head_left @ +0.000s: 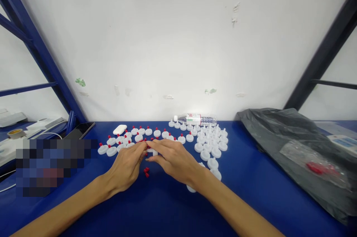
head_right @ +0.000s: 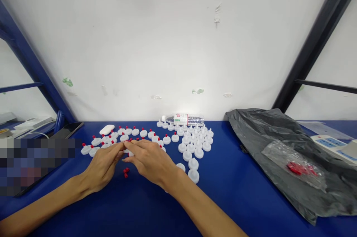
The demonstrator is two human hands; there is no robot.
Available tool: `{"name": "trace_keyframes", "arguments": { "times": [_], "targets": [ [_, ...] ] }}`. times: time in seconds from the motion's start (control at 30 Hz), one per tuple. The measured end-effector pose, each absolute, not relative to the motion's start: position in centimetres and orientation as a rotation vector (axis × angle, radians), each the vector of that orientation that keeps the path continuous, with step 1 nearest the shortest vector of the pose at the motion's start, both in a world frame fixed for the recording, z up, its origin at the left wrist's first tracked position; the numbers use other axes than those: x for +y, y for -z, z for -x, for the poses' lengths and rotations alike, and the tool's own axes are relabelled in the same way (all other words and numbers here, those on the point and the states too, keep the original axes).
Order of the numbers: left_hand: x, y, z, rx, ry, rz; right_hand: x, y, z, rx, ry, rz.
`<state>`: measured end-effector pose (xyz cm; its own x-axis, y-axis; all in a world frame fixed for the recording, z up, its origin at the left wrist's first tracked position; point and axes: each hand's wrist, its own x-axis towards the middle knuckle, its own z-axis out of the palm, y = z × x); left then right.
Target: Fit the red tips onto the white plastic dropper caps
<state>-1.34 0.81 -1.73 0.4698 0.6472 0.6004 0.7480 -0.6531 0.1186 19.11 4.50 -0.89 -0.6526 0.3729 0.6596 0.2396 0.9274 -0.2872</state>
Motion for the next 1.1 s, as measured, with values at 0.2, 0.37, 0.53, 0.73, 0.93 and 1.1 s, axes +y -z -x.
{"name": "trace_keyframes", "arguments": {
  "times": [0.2, 0.37, 0.53, 0.73, 0.93, 1.1],
  "targets": [
    [0.8, 1.8, 1.5, -1.189, 0.941, 2.586, 4.4, 0.9, -19.0, -2.33, -0.259, 0.455],
    [1.5, 2.5, 1.7, -1.209, 0.963, 2.553, 4.8, 0.6, -18.8, -2.396, -0.165, 0.507],
    [1.6, 2.2, 1.6, -1.339, 0.978, 2.526, 6.0, -0.5, -20.0, -2.415, 0.021, 0.594],
    [1.2, 1.6, 1.8, -1.175, 0.706, 2.726, 8.0, -1.5, -23.0, -2.304, 0.149, 0.731],
    [0.8, 1.4, 1.0, -1.122, 0.191, 2.774, 8.4, -2.3, -24.8, -2.407, 0.113, 0.96],
    [0.9, 1.5, 1.0, -1.168, 0.206, 2.775, 8.3, -3.0, -25.9, -2.516, -0.071, 1.179]
  ]
}}
